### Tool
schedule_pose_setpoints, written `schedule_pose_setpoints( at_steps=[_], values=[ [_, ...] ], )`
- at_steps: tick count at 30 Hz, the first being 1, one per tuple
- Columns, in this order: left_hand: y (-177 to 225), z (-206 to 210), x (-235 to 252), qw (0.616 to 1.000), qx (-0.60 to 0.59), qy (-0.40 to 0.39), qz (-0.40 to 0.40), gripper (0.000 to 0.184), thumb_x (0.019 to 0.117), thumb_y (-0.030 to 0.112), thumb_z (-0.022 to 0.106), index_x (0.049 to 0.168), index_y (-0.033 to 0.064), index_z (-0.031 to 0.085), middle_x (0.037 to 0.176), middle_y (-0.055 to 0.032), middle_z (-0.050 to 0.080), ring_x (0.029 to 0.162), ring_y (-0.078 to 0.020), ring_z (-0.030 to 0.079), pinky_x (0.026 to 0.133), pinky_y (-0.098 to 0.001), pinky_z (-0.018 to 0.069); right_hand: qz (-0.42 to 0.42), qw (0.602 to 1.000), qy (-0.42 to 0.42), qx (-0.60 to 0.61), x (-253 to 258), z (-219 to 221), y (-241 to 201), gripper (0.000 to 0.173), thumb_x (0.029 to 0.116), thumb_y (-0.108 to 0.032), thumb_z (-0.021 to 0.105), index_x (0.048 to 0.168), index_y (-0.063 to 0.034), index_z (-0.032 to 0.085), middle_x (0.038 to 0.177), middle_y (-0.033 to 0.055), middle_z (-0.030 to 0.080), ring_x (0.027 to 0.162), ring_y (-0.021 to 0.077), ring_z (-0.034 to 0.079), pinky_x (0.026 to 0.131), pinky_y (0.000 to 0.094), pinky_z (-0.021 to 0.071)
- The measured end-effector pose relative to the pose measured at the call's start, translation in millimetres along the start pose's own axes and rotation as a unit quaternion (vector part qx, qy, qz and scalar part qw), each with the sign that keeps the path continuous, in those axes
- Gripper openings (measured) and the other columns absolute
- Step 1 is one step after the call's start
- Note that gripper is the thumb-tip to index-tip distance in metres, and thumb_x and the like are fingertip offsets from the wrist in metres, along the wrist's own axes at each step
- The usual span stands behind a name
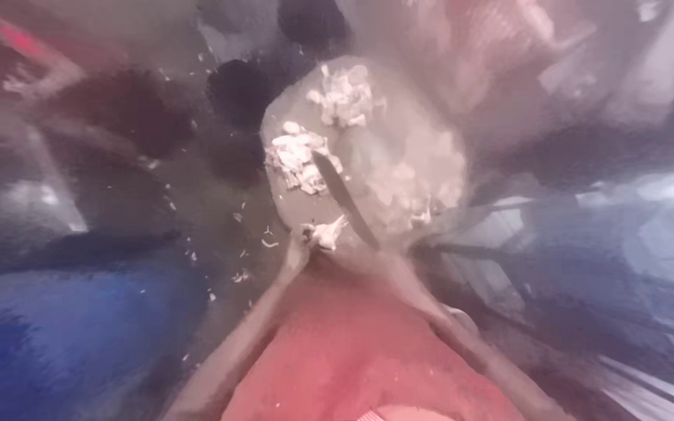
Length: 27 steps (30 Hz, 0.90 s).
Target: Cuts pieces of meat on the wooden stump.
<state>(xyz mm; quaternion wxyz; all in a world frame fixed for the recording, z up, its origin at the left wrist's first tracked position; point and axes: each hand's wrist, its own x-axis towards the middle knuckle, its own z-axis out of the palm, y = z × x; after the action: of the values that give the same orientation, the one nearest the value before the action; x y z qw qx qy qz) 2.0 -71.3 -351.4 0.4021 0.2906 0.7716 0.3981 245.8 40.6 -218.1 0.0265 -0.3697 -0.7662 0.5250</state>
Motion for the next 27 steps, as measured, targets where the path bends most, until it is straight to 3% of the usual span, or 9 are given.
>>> schedule_pose_setpoints(
  at_steps=[3,7,12,14,16,19,20,23,27],
  values=[
    [-5.0,1.2,3.4,1.000,0.002,0.003,0.007,0.032,0.0953,0.021,0.069,0.119,0.0012,0.064,0.109,-0.0160,0.067,0.096,-0.0236,0.066,0.086,-0.0424,0.0563,-0.029,0.999,-0.013,-0.017,11.0,12.2,-1.0,0.068,0.1052,-0.058,0.036,0.129,-0.0001,0.062,0.103,0.0116,0.070,0.090,0.0144,0.067,0.085,0.0360,0.0575],
    [0.4,-2.9,-1.3,0.999,0.045,-0.025,-0.011,0.026,0.0981,0.021,0.067,0.118,0.0040,0.064,0.117,-0.0142,0.065,0.104,-0.0210,0.066,0.093,-0.0397,0.0557,0.165,0.970,-0.129,-0.127,34.8,29.1,58.7,0.062,0.1089,-0.054,0.031,0.135,-0.0056,0.059,0.120,0.0185,0.068,0.111,0.0305,0.067,0.099,0.0535,0.0529],
    [25.9,-10.4,-20.0,0.989,-0.146,0.016,-0.013,0.021,0.0960,0.012,0.067,0.113,0.0008,0.061,0.098,-0.0084,0.067,0.078,-0.0135,0.067,0.072,-0.0318,0.0602,0.175,0.973,-0.085,-0.122,30.9,26.2,45.5,0.062,0.1084,-0.055,0.033,0.133,-0.0054,0.062,0.119,0.0177,0.069,0.112,0.0300,0.067,0.100,0.0537,0.0515],
    [25.4,-8.7,-18.3,0.990,-0.136,0.031,-0.022,0.023,0.0965,0.016,0.070,0.113,0.0015,0.063,0.102,-0.0091,0.069,0.082,-0.0148,0.069,0.075,-0.0331,0.0615,0.152,0.980,-0.061,-0.114,31.2,16.2,16.3,0.056,0.1101,-0.047,0.034,0.138,-0.0043,0.058,0.118,0.0179,0.069,0.109,0.0287,0.068,0.099,0.0508,0.0530],
    [9.0,-5.5,-9.9,0.999,-0.013,0.023,-0.027,0.033,0.0969,0.026,0.071,0.119,0.0014,0.065,0.117,-0.0140,0.067,0.100,-0.0191,0.068,0.091,-0.0384,0.0577,0.074,0.995,-0.034,-0.061,33.2,4.8,-14.5,0.053,0.1107,-0.040,0.033,0.142,-0.0016,0.053,0.105,0.0145,0.068,0.093,0.0223,0.068,0.088,0.0425,0.0577],
    [-14.8,4.6,-9.8,0.996,0.057,0.059,0.026,0.031,0.0952,0.031,0.072,0.112,0.0050,0.069,0.114,-0.0131,0.068,0.093,-0.0174,0.069,0.085,-0.0355,0.0597,-0.066,0.995,0.014,0.068,27.0,5.3,-49.7,0.074,0.1038,-0.066,0.032,0.127,-0.0009,0.059,0.085,0.0016,0.063,0.073,0.0057,0.061,0.069,0.0274,0.0566],
    [-15.0,6.3,-11.2,0.996,0.070,0.058,0.019,0.031,0.0955,0.032,0.071,0.113,0.0054,0.070,0.117,-0.0133,0.068,0.093,-0.0175,0.070,0.085,-0.0353,0.0600,-0.088,0.993,0.017,0.083,24.2,9.6,-52.7,0.080,0.0999,-0.071,0.034,0.124,-0.0003,0.060,0.087,0.0013,0.065,0.076,0.0035,0.062,0.072,0.0254,0.0568],
    [-13.4,11.2,-15.1,0.991,0.117,0.059,0.018,0.027,0.0950,0.026,0.070,0.112,0.0053,0.070,0.114,-0.0130,0.068,0.090,-0.0186,0.069,0.082,-0.0367,0.0598,-0.033,0.997,-0.057,-0.034,29.7,31.1,-11.7,0.061,0.1074,-0.050,0.038,0.134,0.0006,0.060,0.107,0.0149,0.071,0.095,0.0185,0.069,0.088,0.0389,0.0573],
    [-7.3,13.0,-13.6,0.981,0.186,0.046,0.033,0.021,0.0918,0.022,0.067,0.105,0.0057,0.069,0.110,-0.0120,0.067,0.093,-0.0205,0.068,0.084,-0.0386,0.0587,0.149,0.971,-0.159,-0.098,57.3,43.2,47.6,0.066,0.1066,-0.060,0.033,0.132,-0.0061,0.061,0.116,0.0180,0.068,0.108,0.0303,0.067,0.097,0.0542,0.0534]
  ],
)
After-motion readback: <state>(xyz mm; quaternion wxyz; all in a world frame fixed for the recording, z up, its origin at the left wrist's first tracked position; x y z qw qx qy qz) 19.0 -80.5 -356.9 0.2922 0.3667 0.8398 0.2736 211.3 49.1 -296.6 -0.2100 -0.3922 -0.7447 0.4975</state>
